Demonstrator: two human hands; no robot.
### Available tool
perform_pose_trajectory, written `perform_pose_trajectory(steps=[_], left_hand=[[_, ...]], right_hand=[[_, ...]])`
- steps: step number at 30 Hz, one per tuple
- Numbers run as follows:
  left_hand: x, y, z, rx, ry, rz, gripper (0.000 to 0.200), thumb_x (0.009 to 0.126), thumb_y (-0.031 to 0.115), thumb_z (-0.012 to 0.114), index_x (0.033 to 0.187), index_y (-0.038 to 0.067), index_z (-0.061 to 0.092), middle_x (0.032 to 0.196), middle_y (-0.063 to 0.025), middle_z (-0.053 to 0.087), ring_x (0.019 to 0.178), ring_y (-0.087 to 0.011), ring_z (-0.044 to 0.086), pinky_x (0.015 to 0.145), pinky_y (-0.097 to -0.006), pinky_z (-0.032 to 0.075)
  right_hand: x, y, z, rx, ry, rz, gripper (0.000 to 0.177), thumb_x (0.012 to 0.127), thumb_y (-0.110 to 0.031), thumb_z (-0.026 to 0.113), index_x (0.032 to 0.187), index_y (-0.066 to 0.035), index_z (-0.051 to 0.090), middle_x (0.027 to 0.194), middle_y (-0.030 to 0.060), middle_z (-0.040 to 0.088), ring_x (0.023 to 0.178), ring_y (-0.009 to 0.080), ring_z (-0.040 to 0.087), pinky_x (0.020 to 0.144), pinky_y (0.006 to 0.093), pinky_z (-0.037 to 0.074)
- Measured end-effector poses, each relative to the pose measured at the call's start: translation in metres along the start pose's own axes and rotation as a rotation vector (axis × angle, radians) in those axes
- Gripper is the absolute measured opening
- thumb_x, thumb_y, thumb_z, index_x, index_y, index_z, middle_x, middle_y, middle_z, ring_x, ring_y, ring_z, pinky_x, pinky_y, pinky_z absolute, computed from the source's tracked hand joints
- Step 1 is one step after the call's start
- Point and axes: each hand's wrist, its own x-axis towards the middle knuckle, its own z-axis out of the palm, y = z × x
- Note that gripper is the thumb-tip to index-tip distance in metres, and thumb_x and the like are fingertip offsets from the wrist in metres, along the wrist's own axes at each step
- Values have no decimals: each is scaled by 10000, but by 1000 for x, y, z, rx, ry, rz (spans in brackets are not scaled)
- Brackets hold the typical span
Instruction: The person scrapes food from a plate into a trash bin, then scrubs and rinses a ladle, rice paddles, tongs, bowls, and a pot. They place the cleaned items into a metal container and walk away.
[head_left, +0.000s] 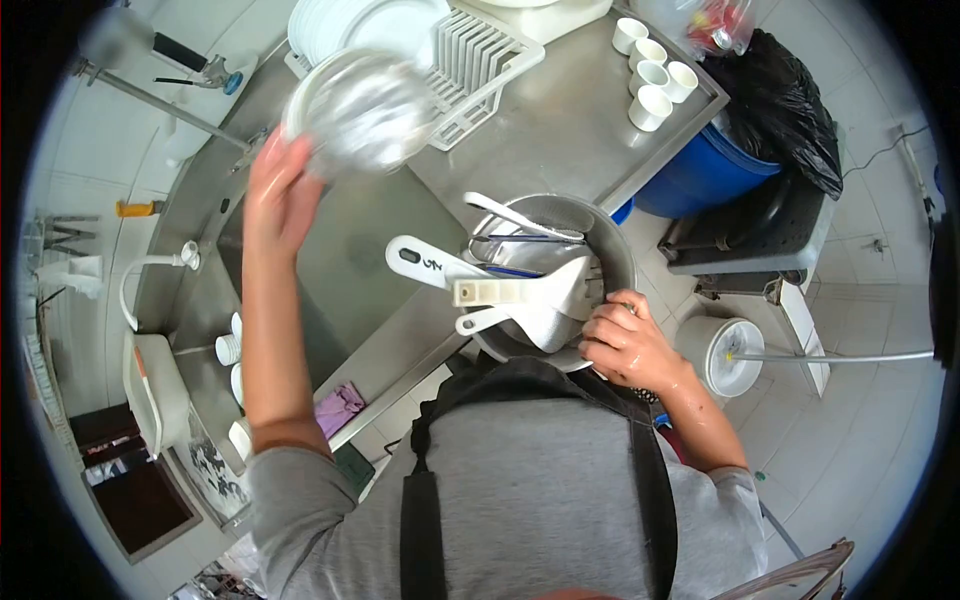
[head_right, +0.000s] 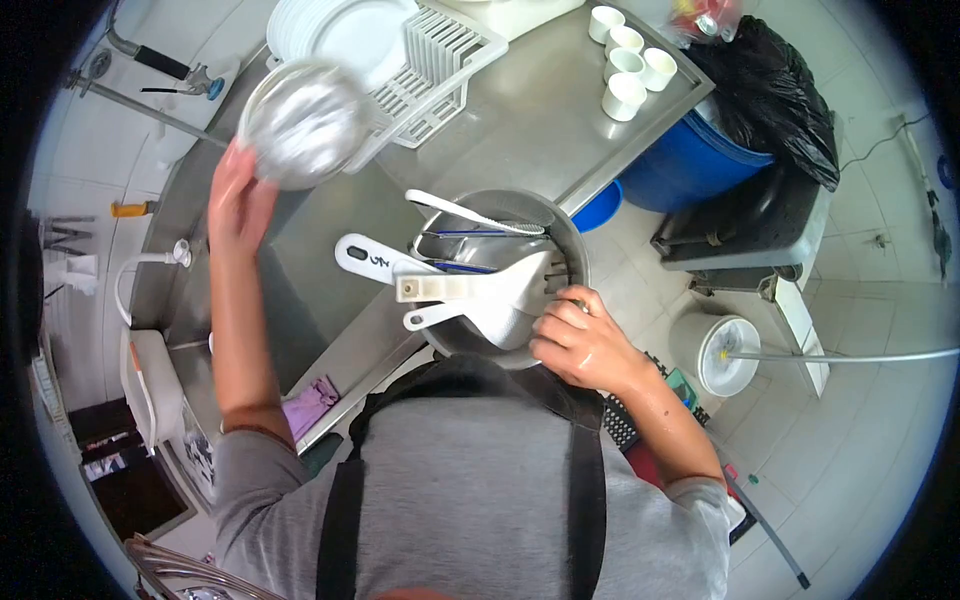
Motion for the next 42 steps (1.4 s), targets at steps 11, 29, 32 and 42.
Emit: perform_pose_trajectory(steps=[11,29,32,42], left_hand=[[-158,-13,-61,-407,549,196,494,929,163,531,1350,-30,359,1373,-142,436,1281,-273,406,1098,-459,300],[-104,-41,132,1057,-614,31,375,714,136,721,1066,77,603,1028,-69,592,993,-262,542,851,-378,421],[-135,-90,131,1238,-596,200,270,704,182,681,949,96,608,919,-24,599,950,-213,551,832,-346,411],[-190,-137,104,1266,-316,680,67,698,174,564,717,126,522,708,4,491,759,-170,505,768,-308,398]], right_hand=[[18,19,5,-3,149,-52,226,672,-205,738,850,-135,617,946,14,557,1008,199,519,1011,476,342],[19,10,24,91,441,49,226,659,-237,770,847,-183,659,1068,33,534,1046,253,441,932,451,335],[12,30,36,208,427,85,244,689,-220,754,891,-136,645,1117,84,528,1079,281,439,948,446,309],[30,26,13,973,-142,1102,525,798,-99,611,1269,-4,400,996,91,557,803,175,596,663,282,501]])
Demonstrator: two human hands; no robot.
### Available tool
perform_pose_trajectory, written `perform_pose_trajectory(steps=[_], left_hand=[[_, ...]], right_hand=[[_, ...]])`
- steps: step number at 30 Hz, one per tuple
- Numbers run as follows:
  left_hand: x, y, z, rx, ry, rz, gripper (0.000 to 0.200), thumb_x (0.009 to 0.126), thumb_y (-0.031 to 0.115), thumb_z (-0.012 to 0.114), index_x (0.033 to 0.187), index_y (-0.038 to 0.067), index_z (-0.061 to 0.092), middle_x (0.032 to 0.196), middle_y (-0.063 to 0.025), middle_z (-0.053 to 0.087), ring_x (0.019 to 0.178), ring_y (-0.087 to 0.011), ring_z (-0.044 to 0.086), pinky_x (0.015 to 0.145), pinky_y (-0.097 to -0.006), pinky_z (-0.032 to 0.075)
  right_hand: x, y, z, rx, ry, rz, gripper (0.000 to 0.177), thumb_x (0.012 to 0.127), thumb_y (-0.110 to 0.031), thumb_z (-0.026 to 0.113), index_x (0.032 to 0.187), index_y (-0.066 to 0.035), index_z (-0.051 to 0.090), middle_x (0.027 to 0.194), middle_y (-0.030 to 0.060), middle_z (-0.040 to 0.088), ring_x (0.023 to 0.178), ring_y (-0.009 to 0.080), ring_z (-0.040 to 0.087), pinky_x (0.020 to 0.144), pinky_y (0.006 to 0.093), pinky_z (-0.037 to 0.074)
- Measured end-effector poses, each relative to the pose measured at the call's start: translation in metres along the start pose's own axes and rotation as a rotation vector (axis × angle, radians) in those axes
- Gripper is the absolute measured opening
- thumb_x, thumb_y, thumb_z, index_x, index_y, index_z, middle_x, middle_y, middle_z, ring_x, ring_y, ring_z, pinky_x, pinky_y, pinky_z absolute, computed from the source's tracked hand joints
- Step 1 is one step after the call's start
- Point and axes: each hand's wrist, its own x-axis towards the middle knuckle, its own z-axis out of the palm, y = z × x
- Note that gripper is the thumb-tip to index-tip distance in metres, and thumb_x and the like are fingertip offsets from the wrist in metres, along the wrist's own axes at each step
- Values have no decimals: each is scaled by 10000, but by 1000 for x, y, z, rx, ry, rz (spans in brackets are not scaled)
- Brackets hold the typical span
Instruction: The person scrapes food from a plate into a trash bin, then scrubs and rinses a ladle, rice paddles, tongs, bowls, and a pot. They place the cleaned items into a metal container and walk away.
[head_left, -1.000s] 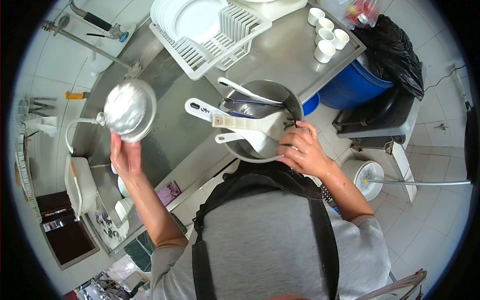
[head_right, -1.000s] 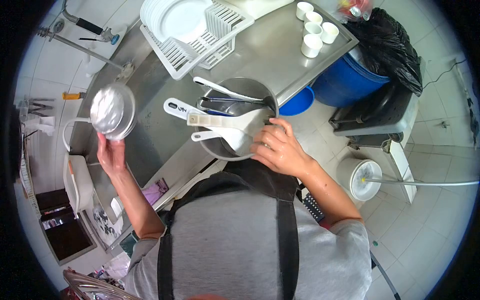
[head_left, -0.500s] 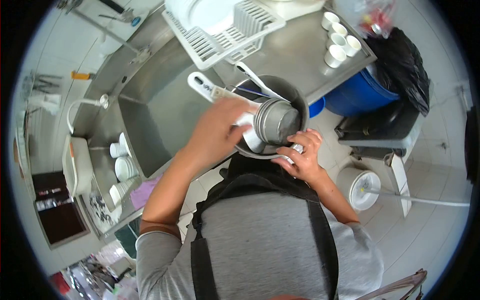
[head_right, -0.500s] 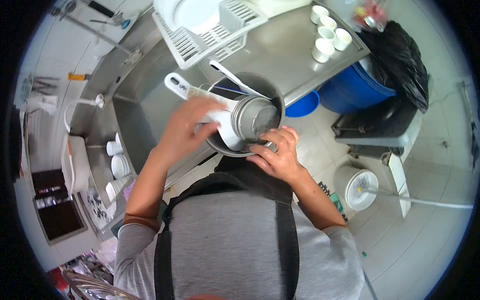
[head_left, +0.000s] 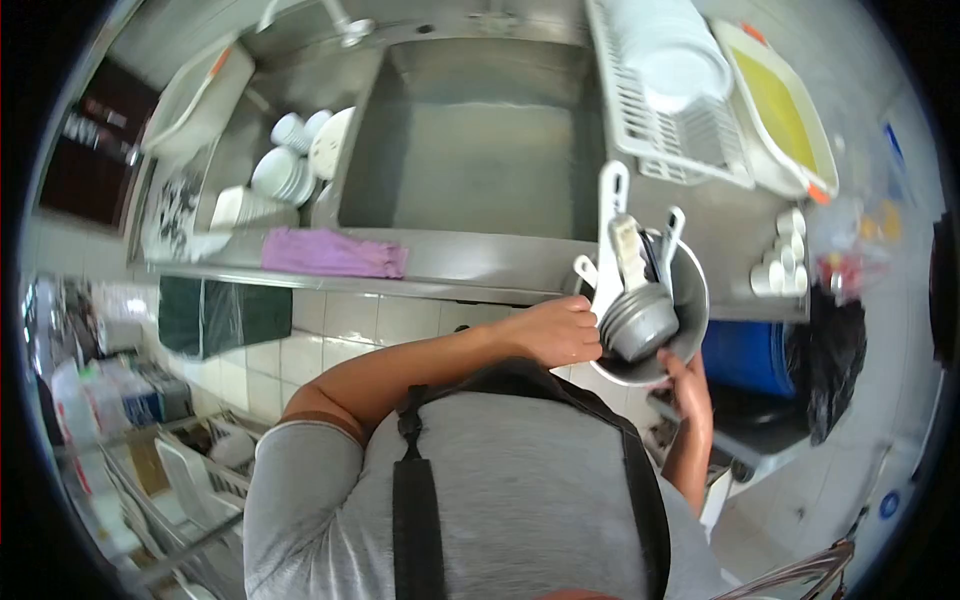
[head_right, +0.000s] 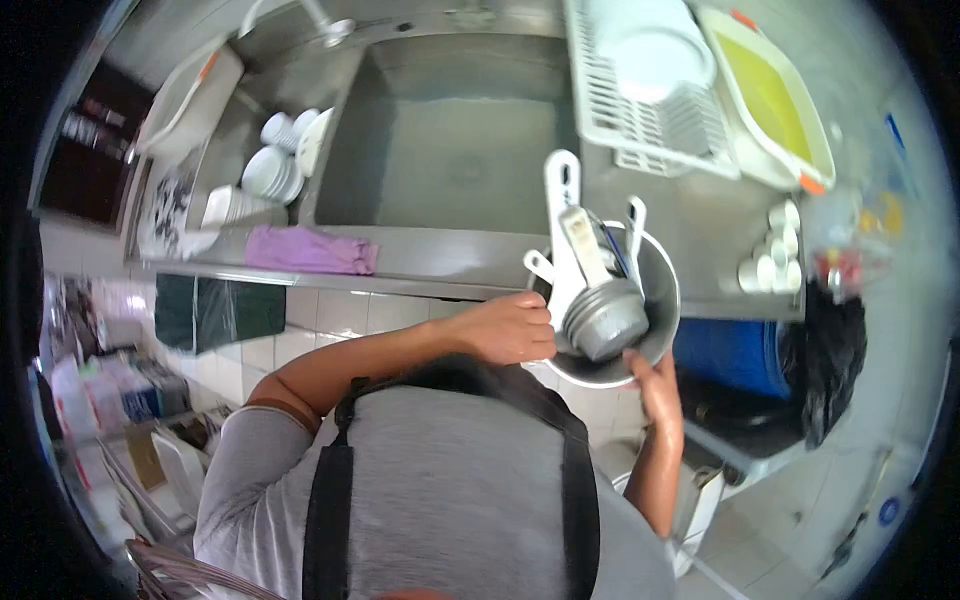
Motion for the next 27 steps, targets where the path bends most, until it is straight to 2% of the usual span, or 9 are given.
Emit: perform_pose_trajectory(steps=[7,12,14,18,20,22,25,26,27], left_hand=[[-107,18,-52,183,190,-70,94,631,150,566,665,123,483,662,1,461,709,-176,500,779,-297,412],[-219,83,-147,78,275,-406,230,755,197,618,950,77,603,1051,-110,589,1045,-268,556,980,-368,393],[-281,112,-186,-80,463,-856,378,864,258,604,1196,83,561,1293,-127,510,1213,-282,482,1047,-414,347],[-420,227,-234,-826,1067,-1388,434,918,342,556,1296,131,520,1347,-96,494,1245,-242,448,1024,-443,366],[-488,265,-250,-364,721,-1932,470,900,381,569,1286,115,531,1340,-110,502,1219,-269,484,1021,-445,367],[-507,316,-246,231,-468,-2435,509,878,404,591,1277,92,536,1309,-128,529,1183,-312,514,1013,-441,370],[-549,392,-229,-244,-21,-2530,521,860,415,610,1263,92,544,1250,-156,565,1143,-357,530,989,-431,391],[-563,413,-222,-344,430,-2383,523,855,379,633,1271,80,531,1209,-180,584,1140,-354,533,957,-430,417],[-568,409,-242,-384,410,-2416,523,855,379,633,1271,80,531,1209,-180,584,1140,-354,533,957,-430,417]], right_hand=[[-14,14,109,83,-83,19,526,711,19,534,1224,-5,419,938,69,523,772,152,537,607,270,456],[-20,21,223,65,-315,-85,495,699,32,528,1186,-9,445,933,61,528,816,158,533,700,303,452],[-21,12,277,-11,-371,-47,496,697,34,527,1184,-14,449,932,62,528,821,161,529,714,310,446],[-39,15,366,23,-579,-1,442,702,28,538,1135,-30,471,892,52,536,770,160,530,661,293,433],[-33,2,425,-19,-647,100,407,704,26,548,1100,-37,480,867,43,542,749,153,537,640,287,433],[-27,5,465,-39,-715,155,321,707,22,573,1009,-53,495,794,23,549,628,129,527,548,267,429],[-40,9,527,3,-795,143,317,705,27,577,1002,-51,500,781,26,543,565,124,502,510,275,439],[-54,2,552,-41,-795,82,307,718,25,555,1014,-22,487,774,51,547,526,129,488,467,266,428],[-43,0,578,-59,-790,128,307,718,25,555,1014,-22,487,774,51,547,526,129,488,467,266,428]])
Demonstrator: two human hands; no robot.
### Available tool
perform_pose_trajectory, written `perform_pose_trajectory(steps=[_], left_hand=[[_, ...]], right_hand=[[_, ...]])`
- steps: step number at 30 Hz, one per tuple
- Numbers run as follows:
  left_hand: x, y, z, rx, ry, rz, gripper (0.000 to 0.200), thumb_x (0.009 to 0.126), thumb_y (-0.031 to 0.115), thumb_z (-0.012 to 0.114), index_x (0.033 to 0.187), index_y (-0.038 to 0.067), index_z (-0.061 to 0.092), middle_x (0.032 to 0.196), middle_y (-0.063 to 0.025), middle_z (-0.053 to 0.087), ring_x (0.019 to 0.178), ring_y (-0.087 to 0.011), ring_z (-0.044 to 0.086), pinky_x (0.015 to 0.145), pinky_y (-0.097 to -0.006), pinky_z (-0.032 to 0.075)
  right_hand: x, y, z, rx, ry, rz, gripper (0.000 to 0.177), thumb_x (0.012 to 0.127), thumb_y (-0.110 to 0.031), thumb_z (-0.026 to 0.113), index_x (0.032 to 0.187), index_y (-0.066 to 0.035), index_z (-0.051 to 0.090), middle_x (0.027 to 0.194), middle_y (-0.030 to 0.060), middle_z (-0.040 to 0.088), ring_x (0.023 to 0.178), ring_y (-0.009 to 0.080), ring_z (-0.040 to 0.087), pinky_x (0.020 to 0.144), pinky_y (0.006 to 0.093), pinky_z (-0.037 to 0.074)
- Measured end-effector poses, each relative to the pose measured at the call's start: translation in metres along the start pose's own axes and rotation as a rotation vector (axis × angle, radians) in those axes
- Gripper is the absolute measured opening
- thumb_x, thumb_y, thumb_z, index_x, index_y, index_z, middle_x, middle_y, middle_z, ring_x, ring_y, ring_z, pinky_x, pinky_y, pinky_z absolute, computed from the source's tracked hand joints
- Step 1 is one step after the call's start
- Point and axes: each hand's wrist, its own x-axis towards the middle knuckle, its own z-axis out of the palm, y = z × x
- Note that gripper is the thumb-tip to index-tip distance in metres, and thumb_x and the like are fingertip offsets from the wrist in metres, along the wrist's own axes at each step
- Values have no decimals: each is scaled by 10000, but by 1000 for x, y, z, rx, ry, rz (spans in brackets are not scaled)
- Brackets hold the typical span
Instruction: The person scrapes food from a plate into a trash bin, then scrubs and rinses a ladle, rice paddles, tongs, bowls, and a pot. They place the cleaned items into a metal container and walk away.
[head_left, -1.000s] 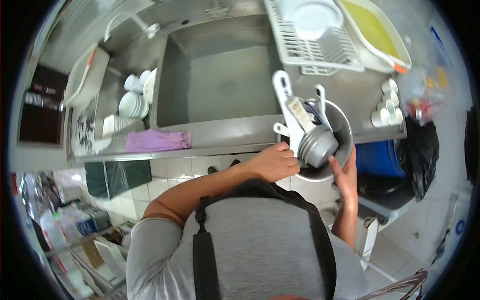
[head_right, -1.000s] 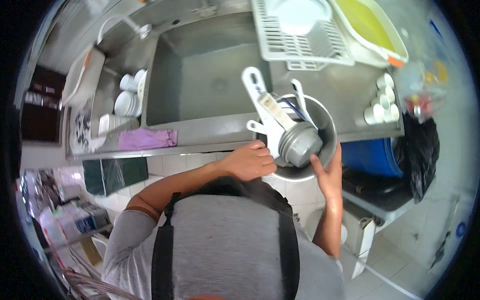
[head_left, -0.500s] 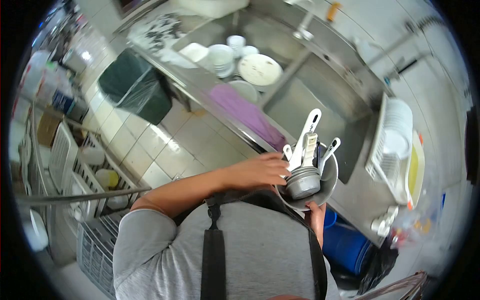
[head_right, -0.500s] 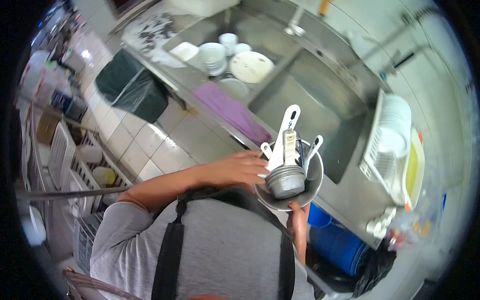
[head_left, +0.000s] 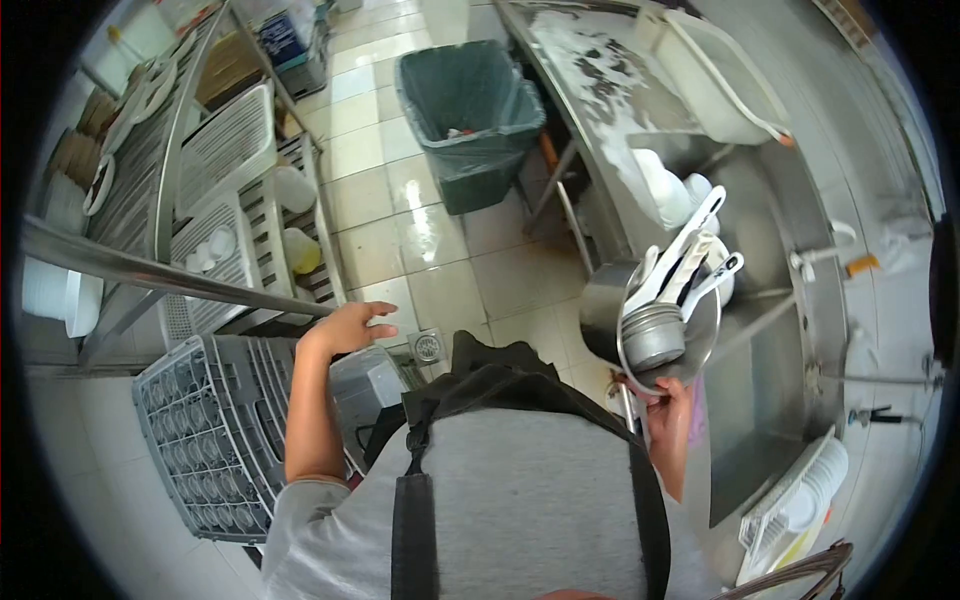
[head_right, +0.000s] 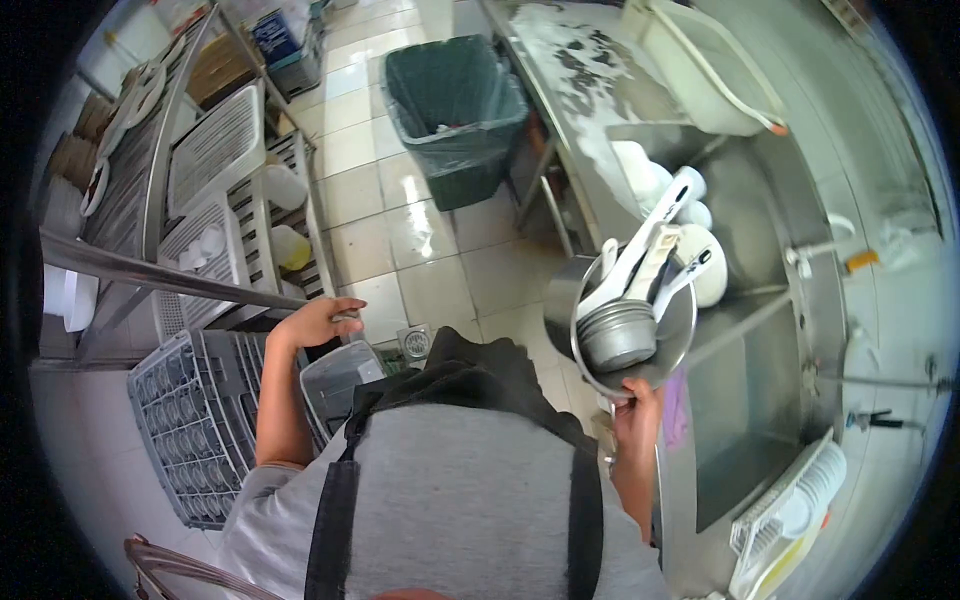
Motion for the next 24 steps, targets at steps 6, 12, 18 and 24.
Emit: perform_pose_trajectory(steps=[6,12,18,24], left_hand=[[35,-32,-46,-126,283,52,472,860,311,635,1224,21,552,1178,-220,585,1086,-367,560,915,-390,439],[141,-107,-77,-308,255,-28,413,870,276,626,1184,12,573,1135,-214,611,1082,-375,564,917,-401,448],[185,-301,80,-406,-169,-836,319,751,270,639,988,59,658,1014,-201,653,982,-359,610,825,-449,473],[206,-311,74,-348,-182,-505,266,804,266,538,995,133,668,1008,-158,662,983,-351,609,842,-412,453]], right_hand=[[65,-20,126,-98,-188,-46,438,741,17,487,1170,65,410,1055,171,564,887,419,628,763,469,599],[175,-11,208,-217,-126,-52,548,743,13,549,1267,-58,405,1107,78,538,908,202,577,705,319,528],[255,3,344,-169,-300,12,601,727,29,546,1298,-36,372,1153,86,501,952,212,552,760,365,512],[299,35,491,-219,-420,104,527,708,47,512,1221,-36,423,1055,68,523,915,191,558,751,387,538]])
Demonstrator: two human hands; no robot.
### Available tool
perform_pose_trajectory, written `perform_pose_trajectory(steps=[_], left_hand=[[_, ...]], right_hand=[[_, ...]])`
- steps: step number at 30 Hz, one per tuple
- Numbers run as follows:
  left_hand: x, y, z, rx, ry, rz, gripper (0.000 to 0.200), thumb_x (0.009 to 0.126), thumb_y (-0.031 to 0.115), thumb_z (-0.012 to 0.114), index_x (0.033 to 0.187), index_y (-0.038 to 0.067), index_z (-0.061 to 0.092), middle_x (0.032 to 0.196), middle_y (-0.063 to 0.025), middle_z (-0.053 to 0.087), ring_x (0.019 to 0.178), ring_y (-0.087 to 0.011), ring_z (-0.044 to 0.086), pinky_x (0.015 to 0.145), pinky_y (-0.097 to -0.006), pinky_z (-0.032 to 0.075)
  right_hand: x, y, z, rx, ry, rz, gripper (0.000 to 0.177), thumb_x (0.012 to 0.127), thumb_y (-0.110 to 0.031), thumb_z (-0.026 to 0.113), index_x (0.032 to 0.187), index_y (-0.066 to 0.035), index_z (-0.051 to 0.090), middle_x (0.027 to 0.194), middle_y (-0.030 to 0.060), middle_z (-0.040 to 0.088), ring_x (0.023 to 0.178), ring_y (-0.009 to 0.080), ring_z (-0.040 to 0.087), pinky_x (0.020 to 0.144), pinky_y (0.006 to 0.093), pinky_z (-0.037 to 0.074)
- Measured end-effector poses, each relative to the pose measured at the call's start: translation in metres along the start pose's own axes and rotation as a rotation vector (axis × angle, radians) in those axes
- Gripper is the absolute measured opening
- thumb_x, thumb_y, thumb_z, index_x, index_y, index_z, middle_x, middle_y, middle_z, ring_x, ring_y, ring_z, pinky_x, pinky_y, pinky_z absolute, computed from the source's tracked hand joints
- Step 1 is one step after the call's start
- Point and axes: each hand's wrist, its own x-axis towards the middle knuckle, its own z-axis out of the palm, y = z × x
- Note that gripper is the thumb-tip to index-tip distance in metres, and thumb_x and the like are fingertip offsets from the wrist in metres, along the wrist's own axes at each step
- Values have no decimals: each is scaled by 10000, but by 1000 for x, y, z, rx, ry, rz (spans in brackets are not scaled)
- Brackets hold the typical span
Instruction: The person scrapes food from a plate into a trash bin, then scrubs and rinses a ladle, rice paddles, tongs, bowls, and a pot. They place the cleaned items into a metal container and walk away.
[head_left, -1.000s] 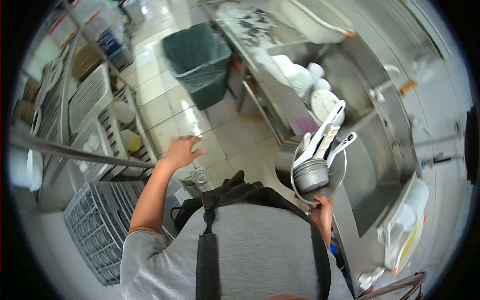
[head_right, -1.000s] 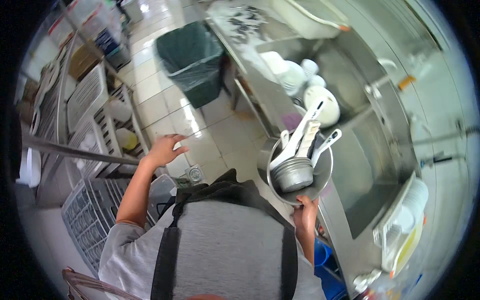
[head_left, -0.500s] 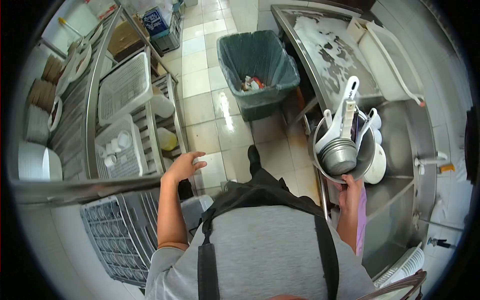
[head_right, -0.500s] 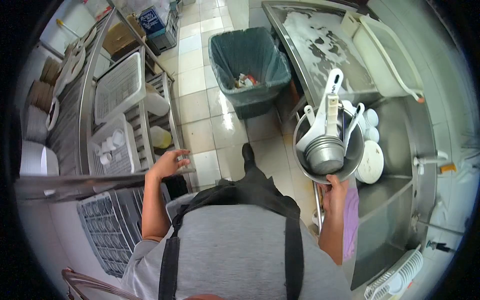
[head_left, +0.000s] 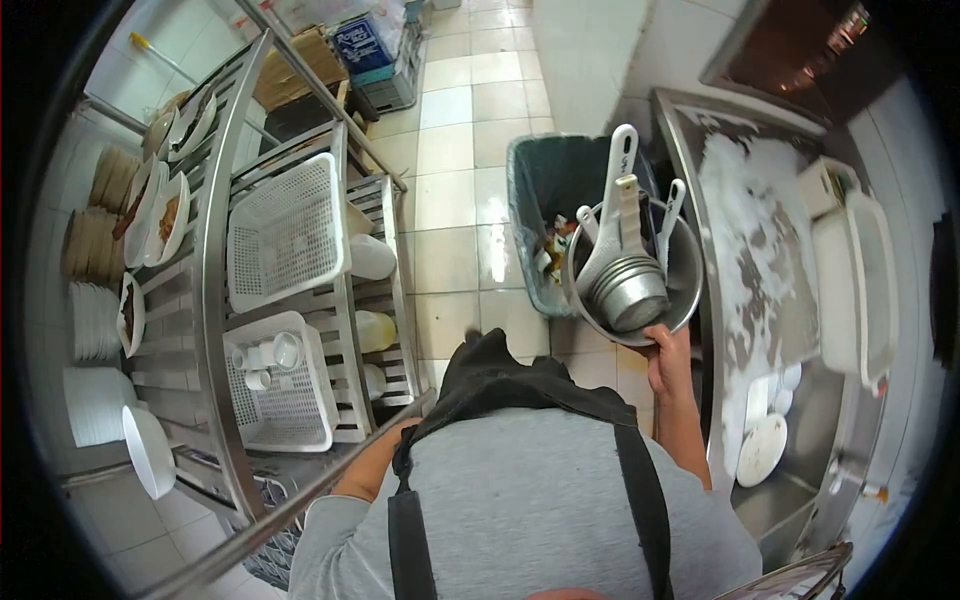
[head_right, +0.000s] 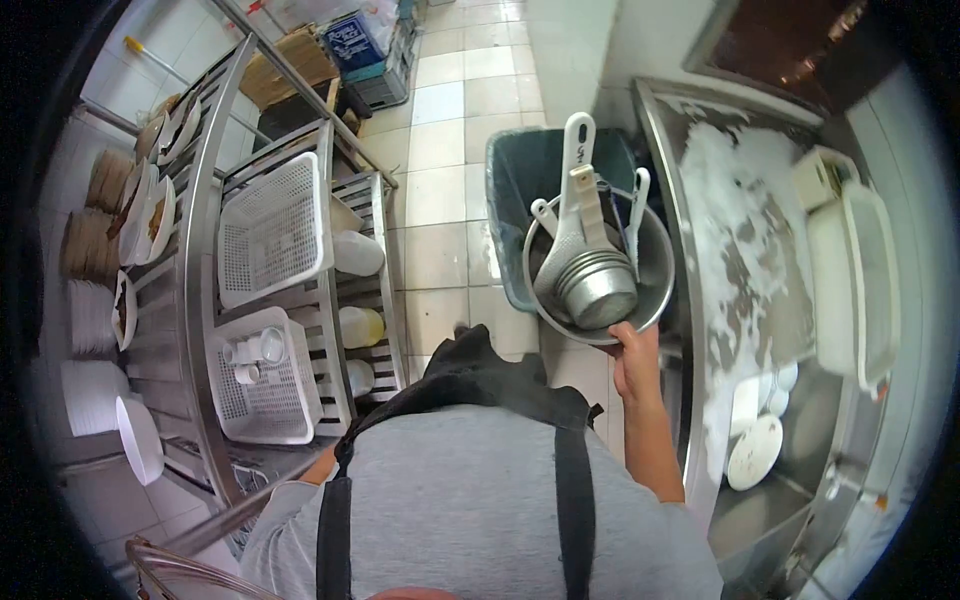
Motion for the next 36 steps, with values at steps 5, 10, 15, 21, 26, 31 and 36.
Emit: perform_pose_trajectory(steps=[5,10,15,21,26,31,36], left_hand=[[81,-12,-86,18,107,296,256,820,255,515,995,154,670,1018,-137,663,977,-339,613,841,-405,444],[108,83,-245,684,107,292,251,862,247,463,982,122,645,1029,-53,649,1015,-269,594,761,-613,312],[198,98,-305,565,167,595,278,859,225,456,980,89,667,1043,-118,638,1023,-335,580,913,-604,328],[283,116,-397,253,22,409,292,855,222,463,1002,62,658,1113,-177,610,1086,-325,560,953,-510,379],[267,166,-529,261,-113,276,299,855,224,463,1011,56,656,1151,-195,592,1118,-316,548,947,-474,398],[229,260,-701,539,-141,19,306,856,226,463,1020,50,654,1190,-214,574,1149,-307,536,941,-439,418],[338,248,-788,237,97,141,349,871,264,497,1156,96,608,1222,-201,568,1174,-275,524,931,-409,432]], right_hand=[[86,36,81,-47,-115,91,500,708,40,503,1199,-18,425,1042,72,527,913,192,560,723,369,540],[133,24,187,43,-111,172,543,721,30,493,1252,-2,389,1121,131,525,880,237,600,699,373,542],[168,15,223,155,-68,150,579,720,55,436,1280,95,293,1122,265,522,1002,428,584,796,567,558],[251,9,239,196,31,124,433,740,41,432,1157,155,399,1035,271,567,870,431,631,763,509,587],[374,-4,263,199,73,118,511,746,50,430,1246,105,335,1156,254,493,953,417,593,741,542,585],[508,-41,326,71,17,108,560,742,51,424,1288,68,300,1192,243,454,984,393,581,717,531,589],[611,-75,426,-71,-19,71,570,761,14,478,1306,21,310,1161,184,504,978,303,601,715,438,582]])
